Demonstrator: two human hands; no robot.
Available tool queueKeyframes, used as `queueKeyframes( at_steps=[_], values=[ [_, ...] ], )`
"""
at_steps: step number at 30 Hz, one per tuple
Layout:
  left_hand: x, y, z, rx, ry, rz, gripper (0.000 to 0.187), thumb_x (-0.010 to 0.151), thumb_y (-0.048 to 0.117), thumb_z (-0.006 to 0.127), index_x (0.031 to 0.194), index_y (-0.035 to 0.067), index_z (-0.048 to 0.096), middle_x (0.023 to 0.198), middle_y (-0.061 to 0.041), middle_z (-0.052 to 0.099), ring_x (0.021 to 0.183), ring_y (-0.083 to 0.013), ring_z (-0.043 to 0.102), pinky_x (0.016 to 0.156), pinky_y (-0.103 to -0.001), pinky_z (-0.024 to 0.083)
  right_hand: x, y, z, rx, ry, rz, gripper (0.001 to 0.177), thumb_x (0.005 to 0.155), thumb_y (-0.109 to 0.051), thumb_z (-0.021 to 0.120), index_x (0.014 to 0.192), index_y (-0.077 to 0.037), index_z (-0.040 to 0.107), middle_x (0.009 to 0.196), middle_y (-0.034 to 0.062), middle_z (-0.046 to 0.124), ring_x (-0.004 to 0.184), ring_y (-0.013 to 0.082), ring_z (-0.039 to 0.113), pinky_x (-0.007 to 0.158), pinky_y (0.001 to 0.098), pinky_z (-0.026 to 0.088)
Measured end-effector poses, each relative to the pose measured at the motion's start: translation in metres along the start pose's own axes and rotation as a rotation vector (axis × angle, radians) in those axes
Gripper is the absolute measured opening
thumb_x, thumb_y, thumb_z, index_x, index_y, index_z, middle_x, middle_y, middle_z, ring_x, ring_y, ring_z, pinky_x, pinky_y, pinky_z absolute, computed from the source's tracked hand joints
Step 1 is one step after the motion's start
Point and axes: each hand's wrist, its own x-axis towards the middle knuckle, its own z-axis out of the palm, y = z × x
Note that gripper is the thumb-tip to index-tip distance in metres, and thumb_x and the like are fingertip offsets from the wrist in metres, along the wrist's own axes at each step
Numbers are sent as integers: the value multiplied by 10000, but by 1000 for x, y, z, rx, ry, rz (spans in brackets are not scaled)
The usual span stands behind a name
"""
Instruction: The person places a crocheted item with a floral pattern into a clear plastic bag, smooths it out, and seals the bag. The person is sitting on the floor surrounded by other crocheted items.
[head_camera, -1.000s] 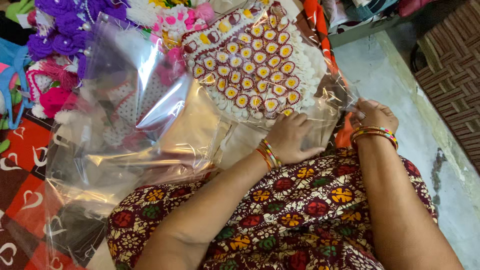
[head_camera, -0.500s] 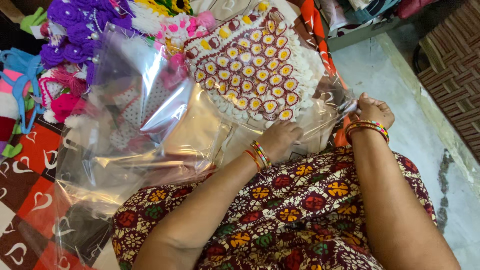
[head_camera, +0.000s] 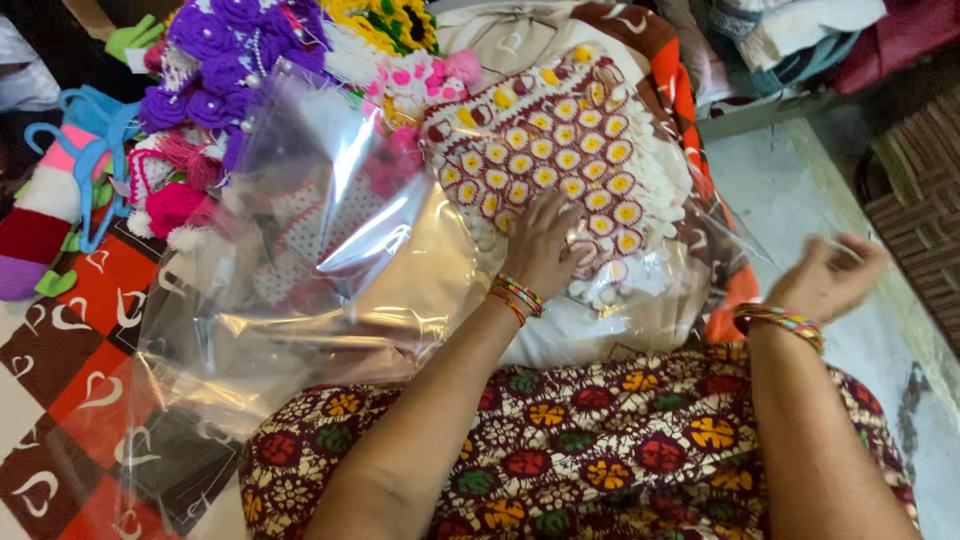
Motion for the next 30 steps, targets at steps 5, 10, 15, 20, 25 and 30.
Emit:
queueKeyframes(
  at_steps=[5, 10, 15, 20, 25, 30],
  values=[
    [-2, -18, 5, 27, -280, -194, 844, 819, 565, 689, 1482, 83, 487, 1582, -215, 388, 1497, -381, 316, 1183, -641, 226, -8, -60, 84, -140, -671, -282, 239, 934, -221, 754, 1105, -58, 716, 1049, 159, 706, 941, 269, 669, 840, 381, 528],
    [20, -79, 6, 103, -83, -250, 650, 968, 468, 635, 1527, 162, 505, 1654, -111, 391, 1579, -297, 288, 1247, -626, 189, 19, -62, 186, -457, -720, -680, 573, 918, -465, 806, 1325, -67, 738, 1212, 297, 682, 1119, 462, 645, 978, 511, 517],
    [20, -158, -10, 84, -162, -395, 698, 894, 431, 734, 1481, 154, 478, 1623, -124, 332, 1512, -340, 236, 1211, -638, 140, 32, -53, 227, -658, -945, -418, 960, 779, -559, 873, 1568, -173, 486, 1232, 254, 685, 1104, 455, 645, 932, 520, 515],
    [11, -169, -2, 78, -65, -465, 725, 844, 238, 734, 1518, 166, 476, 1687, -148, 251, 1568, -334, 196, 1194, -617, 195, 39, -50, 235, -555, -1030, -50, 979, 667, -613, 868, 1426, -65, 581, 1150, 190, 721, 1043, 366, 714, 894, 488, 551],
    [16, -163, -8, 50, 26, -391, 715, 821, 228, 746, 1488, 145, 501, 1682, -170, 238, 1559, -360, 212, 1207, -599, 235, 49, -37, 270, -878, -1134, -138, 954, 703, -652, 940, 1133, 172, 727, 1043, 263, 708, 955, 346, 696, 870, 427, 531],
    [18, -154, -12, 63, 139, -453, 452, 890, 150, 721, 1337, 175, 662, 1482, -76, 560, 1410, -279, 480, 1152, -556, 302, 50, -44, 282, -521, -995, -307, 779, 708, -460, 976, 1165, 67, 630, 1079, 242, 699, 980, 364, 698, 830, 470, 567]
  ],
)
